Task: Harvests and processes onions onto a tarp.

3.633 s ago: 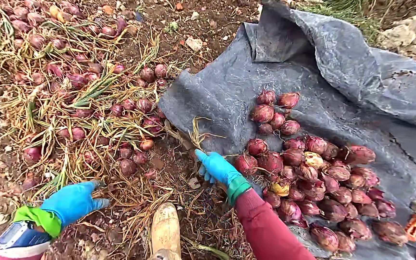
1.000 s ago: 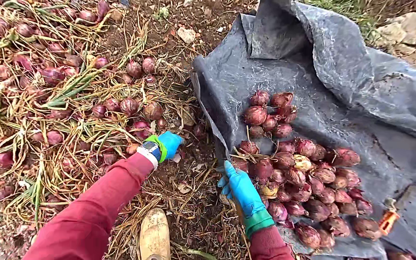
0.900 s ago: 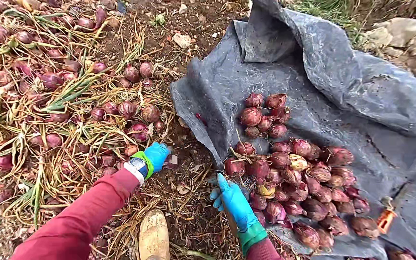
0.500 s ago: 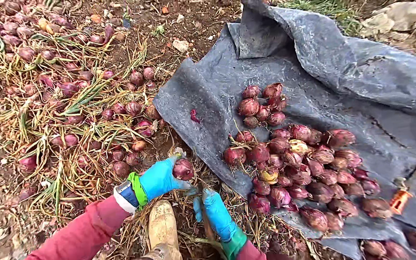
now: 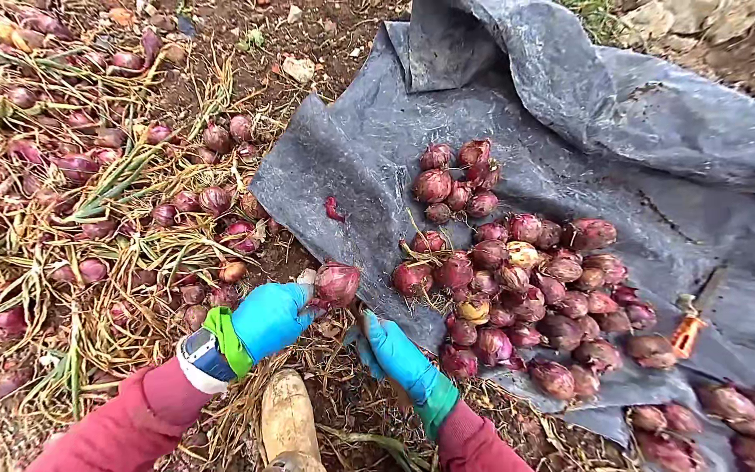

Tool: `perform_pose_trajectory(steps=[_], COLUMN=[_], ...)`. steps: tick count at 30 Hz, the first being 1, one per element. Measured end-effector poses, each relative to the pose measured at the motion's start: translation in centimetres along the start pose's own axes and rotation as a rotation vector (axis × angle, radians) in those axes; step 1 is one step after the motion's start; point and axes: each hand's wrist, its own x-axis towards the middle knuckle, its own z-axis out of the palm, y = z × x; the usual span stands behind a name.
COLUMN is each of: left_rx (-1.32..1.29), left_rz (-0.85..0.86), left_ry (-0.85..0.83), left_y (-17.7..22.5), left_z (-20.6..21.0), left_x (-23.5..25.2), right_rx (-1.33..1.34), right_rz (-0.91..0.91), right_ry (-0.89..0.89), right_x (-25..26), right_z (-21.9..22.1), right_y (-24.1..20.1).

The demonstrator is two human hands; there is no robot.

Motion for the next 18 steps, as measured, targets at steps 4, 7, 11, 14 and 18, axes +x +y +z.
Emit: perform_pose_trajectory(steps=[4, 7, 11, 14, 18], left_rx=[0.188, 0.143, 0.240, 0.436, 0.159], left_rz=[0.152, -0.045, -0.234, -0.320, -0.262], left_ry=[-0.245, 0.037, -0.055, -0.657, -0.548], left_y=[6.0, 3.0, -6.4, -7.3, -7.3], left_z=[0.9, -1.5, -1.3, 2.0, 1.0], left_x=[1.0, 1.6, -2.6, -6.8, -6.3], right_rx=[-0.110, 0.138, 0.123, -0.195, -0.277], right_rz=[-0.051, -0.174, 0.081, 0.358, 0.321], right_ry=[-0.020, 0.233, 0.217, -0.035, 0.062], right_x=[-1.6, -2.8, -2.0, 2.1, 7.7], right_z=[-0.6, -1.4, -2.0, 0.7, -0.9], right_y=[-1.1, -1.1, -2.1, -3.1, -5.9])
